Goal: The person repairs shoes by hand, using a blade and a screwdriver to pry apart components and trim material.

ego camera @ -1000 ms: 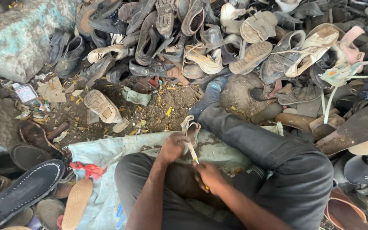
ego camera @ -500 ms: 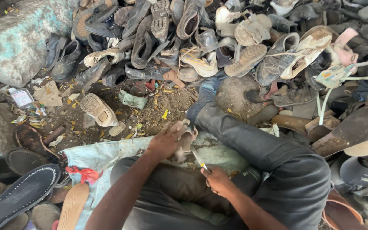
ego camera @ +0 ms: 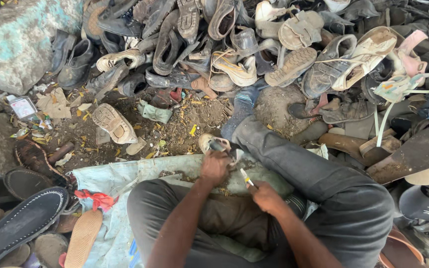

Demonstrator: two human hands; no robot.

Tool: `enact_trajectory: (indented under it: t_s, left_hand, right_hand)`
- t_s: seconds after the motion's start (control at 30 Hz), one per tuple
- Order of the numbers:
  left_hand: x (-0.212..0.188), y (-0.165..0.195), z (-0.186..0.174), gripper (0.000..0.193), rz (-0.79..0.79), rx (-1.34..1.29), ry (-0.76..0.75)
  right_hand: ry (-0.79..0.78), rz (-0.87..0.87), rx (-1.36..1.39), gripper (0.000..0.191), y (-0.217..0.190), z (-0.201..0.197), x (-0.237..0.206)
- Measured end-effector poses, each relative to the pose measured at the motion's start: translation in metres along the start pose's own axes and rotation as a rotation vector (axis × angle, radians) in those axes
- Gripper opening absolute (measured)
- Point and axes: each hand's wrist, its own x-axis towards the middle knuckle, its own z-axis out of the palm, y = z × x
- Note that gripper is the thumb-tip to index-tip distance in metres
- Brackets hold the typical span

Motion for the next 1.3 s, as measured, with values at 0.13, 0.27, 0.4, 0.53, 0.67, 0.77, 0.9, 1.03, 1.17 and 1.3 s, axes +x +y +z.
enact_trajectory:
  t_s: [0.13, 0.27, 0.4, 0.53, 0.67, 0.77, 0.9, 1.03, 1.17, 1.3]
  left_hand:
    - [0.004, 0.005, 0.009, 0.016, -0.070, -0.120, 0.170]
    - [0.004, 0.001, 0.006, 0.014, -0.082, -0.209, 0.190]
    - [0.002, -0.001, 0.008, 0.013, -0.177, -0.329, 0.133]
    - [0.004, -0.002, 0.015, 0.014, -0.180, -0.322, 0.237]
    - [0.008, -0.011, 0.018, 0.011, 0.019, -0.279, 0.345]
    - [0.008, -0.016, 0.016, 0.009, 0.144, -0.243, 0.403]
    - [0.006, -0.013, 0.017, 0.018, -0.149, -0.491, 0.381]
    - [0.007, -0.009, 0.019, 0.014, -0.263, -0.650, 0.441]
    - [0.008, -0.012, 0.020, 0.016, -0.191, -0.489, 0.439]
    - [0.008, -0.014, 0.019, 0.026, -0.349, -0.565, 0.418]
  right_hand:
    - [-0.056, 0.128, 0.050, 0.030, 0.007, -0.005, 0.020]
    - [-0.025, 0.042, -0.092, 0.039, 0.010, 0.007, 0.048]
    - [0.051, -0.068, -0.237, 0.037, 0.014, 0.022, 0.056]
    - [0.133, -0.259, -0.303, 0.032, 0.016, 0.028, 0.023]
    - [0.156, -0.257, -0.294, 0.029, -0.008, 0.024, -0.003]
    - [0.070, -0.046, -0.221, 0.032, -0.043, 0.022, 0.007]
    - [0.013, 0.195, -0.145, 0.037, -0.074, 0.034, 0.008]
    - [0.011, 0.144, -0.127, 0.031, -0.066, 0.043, -0.017]
    - [-0.028, 0.130, -0.058, 0.034, -0.052, 0.042, 0.004]
    - [0.023, 0.162, -0.134, 0.032, -0.049, 0.053, 0.043]
